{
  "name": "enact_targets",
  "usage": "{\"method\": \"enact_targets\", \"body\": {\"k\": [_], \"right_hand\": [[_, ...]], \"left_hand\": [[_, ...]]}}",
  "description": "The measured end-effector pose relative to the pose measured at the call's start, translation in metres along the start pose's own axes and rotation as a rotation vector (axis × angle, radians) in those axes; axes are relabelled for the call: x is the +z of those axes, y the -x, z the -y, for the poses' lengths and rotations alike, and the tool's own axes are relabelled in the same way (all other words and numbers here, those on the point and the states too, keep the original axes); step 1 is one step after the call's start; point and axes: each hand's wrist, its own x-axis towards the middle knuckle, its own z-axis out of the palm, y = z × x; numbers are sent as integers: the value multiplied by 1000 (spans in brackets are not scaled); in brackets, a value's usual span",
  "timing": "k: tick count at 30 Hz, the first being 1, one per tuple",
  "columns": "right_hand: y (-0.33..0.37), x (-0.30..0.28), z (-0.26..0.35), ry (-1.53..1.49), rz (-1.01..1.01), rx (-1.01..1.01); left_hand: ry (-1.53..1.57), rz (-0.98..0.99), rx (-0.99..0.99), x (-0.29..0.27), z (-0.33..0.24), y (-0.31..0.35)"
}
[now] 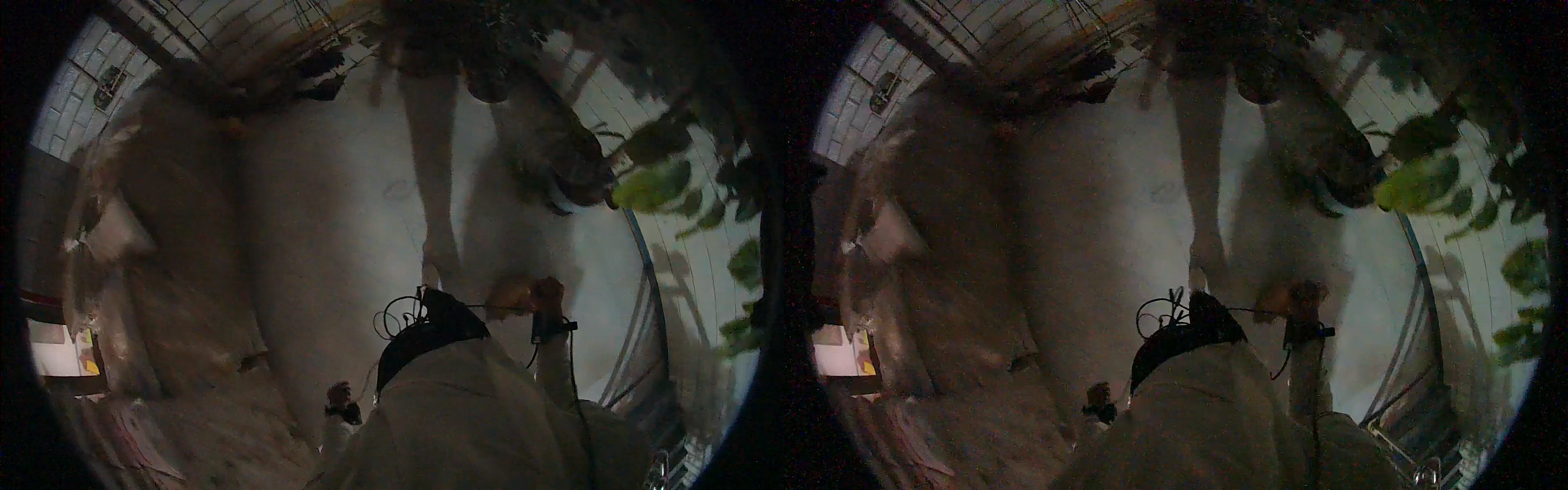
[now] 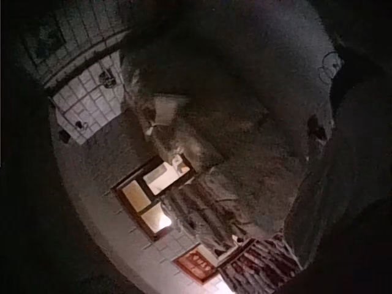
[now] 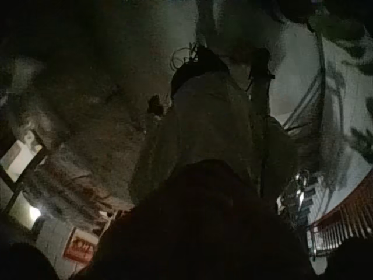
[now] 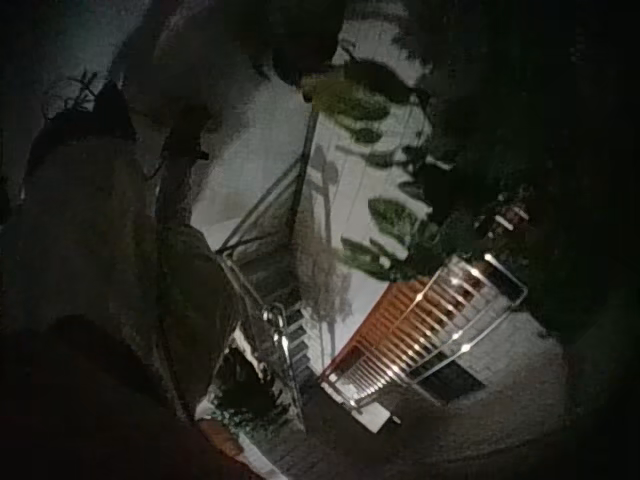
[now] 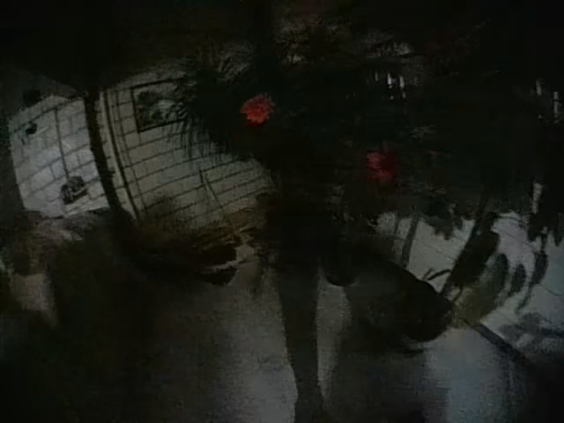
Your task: The person sweeps a tiled floor with a broom, gathering debris into a pile. They then use a dustpan to collect the swept debris. The person moves around a staircase and stacks of sacks while sweeping.
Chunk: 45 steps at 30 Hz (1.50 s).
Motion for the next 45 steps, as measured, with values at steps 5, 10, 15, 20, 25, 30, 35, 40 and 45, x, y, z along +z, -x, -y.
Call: {"method": "enact_targets", "body": {"k": [5,10,15,20,25,30,35,40,45], "right_hand": [[-105,71,47,146,39,-54],[-171,148,107,559,81,-160],[-237,229,153,674,152,-155],[-294,281,193,-491,382,169],[-307,316,186,-909,661,444],[-318,359,159,14,666,-168],[-345,408,158,-458,803,433],[-357,485,130,-746,817,116],[-386,524,138,-1080,1072,446]], "left_hand": [[-188,-73,-193,18,-47,-19],[-360,-56,-202,38,-96,-104],[-803,-60,-85,45,-155,-232],[-1426,-154,107,32,-191,-336],[-1612,-355,294,21,-245,-423],[-1906,-356,404,-16,-351,-438],[-2412,-591,856,-44,-395,-387],[-1817,-401,425,-103,-392,-313],[-78,-379,42,-155,-415,-270]]}}
